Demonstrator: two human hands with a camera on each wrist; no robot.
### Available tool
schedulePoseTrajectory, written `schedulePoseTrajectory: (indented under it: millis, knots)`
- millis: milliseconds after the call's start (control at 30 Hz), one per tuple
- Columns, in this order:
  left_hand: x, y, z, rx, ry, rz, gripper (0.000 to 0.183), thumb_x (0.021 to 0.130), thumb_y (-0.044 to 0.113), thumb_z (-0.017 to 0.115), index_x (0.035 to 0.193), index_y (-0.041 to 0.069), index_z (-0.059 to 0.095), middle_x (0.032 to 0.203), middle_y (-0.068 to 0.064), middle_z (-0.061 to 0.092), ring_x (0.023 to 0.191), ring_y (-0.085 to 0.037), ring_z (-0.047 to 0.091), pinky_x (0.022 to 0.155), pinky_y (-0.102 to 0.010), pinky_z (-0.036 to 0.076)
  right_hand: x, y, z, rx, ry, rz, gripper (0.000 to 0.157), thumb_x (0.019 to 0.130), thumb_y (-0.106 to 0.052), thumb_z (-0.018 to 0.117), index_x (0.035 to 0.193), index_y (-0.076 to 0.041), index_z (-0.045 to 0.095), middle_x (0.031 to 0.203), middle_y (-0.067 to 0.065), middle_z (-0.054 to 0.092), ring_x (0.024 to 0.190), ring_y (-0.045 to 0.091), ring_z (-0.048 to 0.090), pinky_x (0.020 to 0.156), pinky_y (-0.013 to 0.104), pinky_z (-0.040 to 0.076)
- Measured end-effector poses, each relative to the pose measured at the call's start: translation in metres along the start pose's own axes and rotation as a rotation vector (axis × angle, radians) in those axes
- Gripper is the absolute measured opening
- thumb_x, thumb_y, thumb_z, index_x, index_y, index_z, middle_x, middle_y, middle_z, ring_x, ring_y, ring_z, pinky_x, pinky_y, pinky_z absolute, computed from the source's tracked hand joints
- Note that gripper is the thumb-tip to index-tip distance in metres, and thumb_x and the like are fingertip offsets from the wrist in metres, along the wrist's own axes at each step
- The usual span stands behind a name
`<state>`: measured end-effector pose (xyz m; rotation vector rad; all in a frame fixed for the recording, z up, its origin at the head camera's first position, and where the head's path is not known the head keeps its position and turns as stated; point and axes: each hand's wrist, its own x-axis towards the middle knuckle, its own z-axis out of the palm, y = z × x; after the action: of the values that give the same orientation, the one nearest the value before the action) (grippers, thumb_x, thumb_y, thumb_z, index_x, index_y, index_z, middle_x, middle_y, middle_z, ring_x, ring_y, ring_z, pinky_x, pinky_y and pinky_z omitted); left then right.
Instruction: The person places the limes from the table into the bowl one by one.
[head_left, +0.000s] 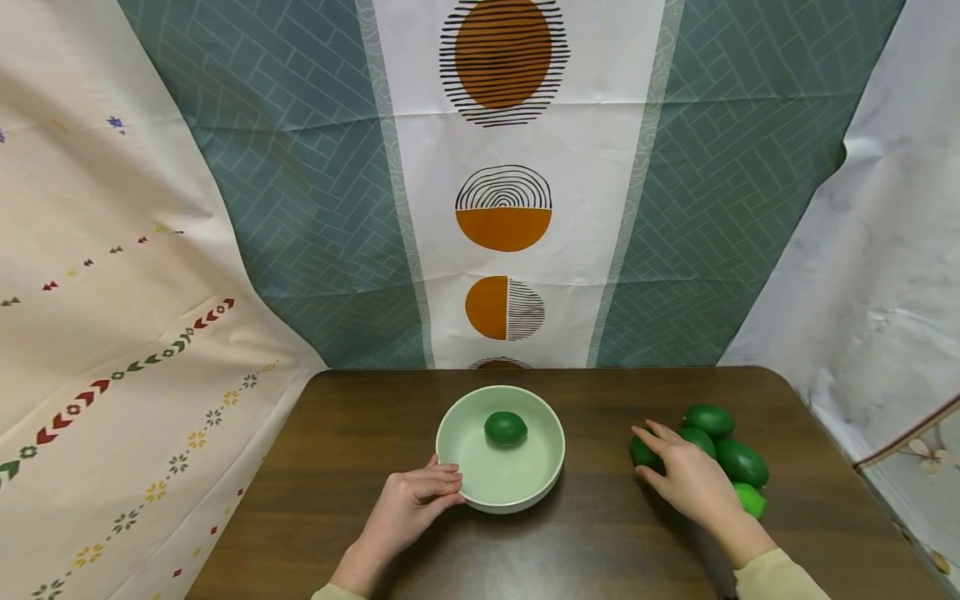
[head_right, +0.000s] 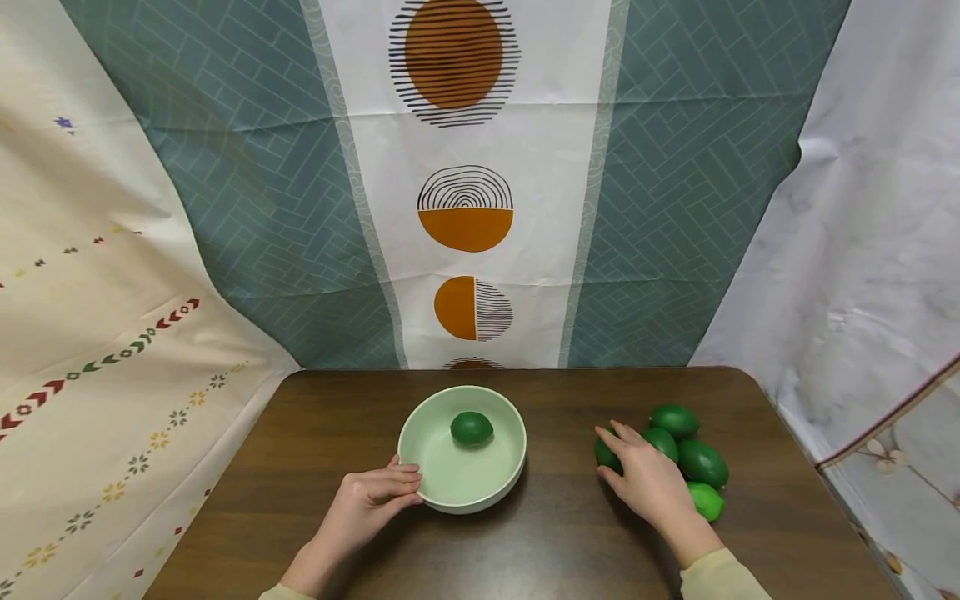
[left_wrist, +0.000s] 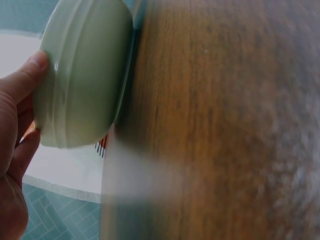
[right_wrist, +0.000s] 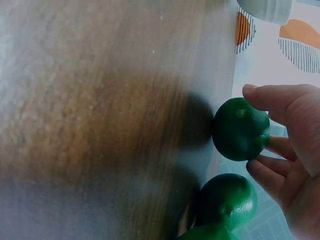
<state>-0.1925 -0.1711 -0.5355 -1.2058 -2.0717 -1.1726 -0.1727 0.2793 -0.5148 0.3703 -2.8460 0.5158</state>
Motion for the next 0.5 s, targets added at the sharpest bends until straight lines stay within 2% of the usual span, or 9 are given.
schedulePoseTrajectory:
  millis: [200, 300, 500]
  knots:
    - [0.0003, 0.0007, 0.0002, -0.007, -0.001, -0.001, 0.023, 0.075, -0.006, 0.093, 0.096, -0.001, 0.085, 0.098, -0.016, 0.081, 0.097, -0.032, 0.08, 0.115, -0.035, 0.049, 0.0013, -0.0027, -0.0015, 0.002, -0.007, 0.023, 0.069, 0.088, -0.018, 0.091, 0.149, -0.003, 0.062, 0.15, 0.03, 0.056, 0.108, 0.043, 0.074, 0.06, 0.035, 0.063]
    - [0.0003, 0.0008, 0.0, -0.009, 0.0, 0.001, 0.023, 0.075, -0.006, 0.093, 0.096, -0.001, 0.085, 0.098, -0.015, 0.081, 0.097, -0.032, 0.08, 0.115, -0.035, 0.049, 0.0017, -0.0032, -0.001, 0.014, -0.012, 0.025, 0.069, 0.088, -0.017, 0.091, 0.149, -0.003, 0.062, 0.15, 0.031, 0.056, 0.103, 0.04, 0.075, 0.06, 0.036, 0.063]
    - [0.0008, 0.0009, -0.0002, -0.001, -0.001, 0.006, 0.023, 0.076, -0.005, 0.093, 0.097, 0.0, 0.085, 0.098, -0.014, 0.081, 0.097, -0.031, 0.08, 0.113, -0.038, 0.05, 0.0022, -0.002, 0.0012, 0.037, -0.007, 0.02, 0.07, 0.088, -0.016, 0.091, 0.148, 0.002, 0.06, 0.149, 0.034, 0.055, 0.105, 0.044, 0.074, 0.073, 0.046, 0.068]
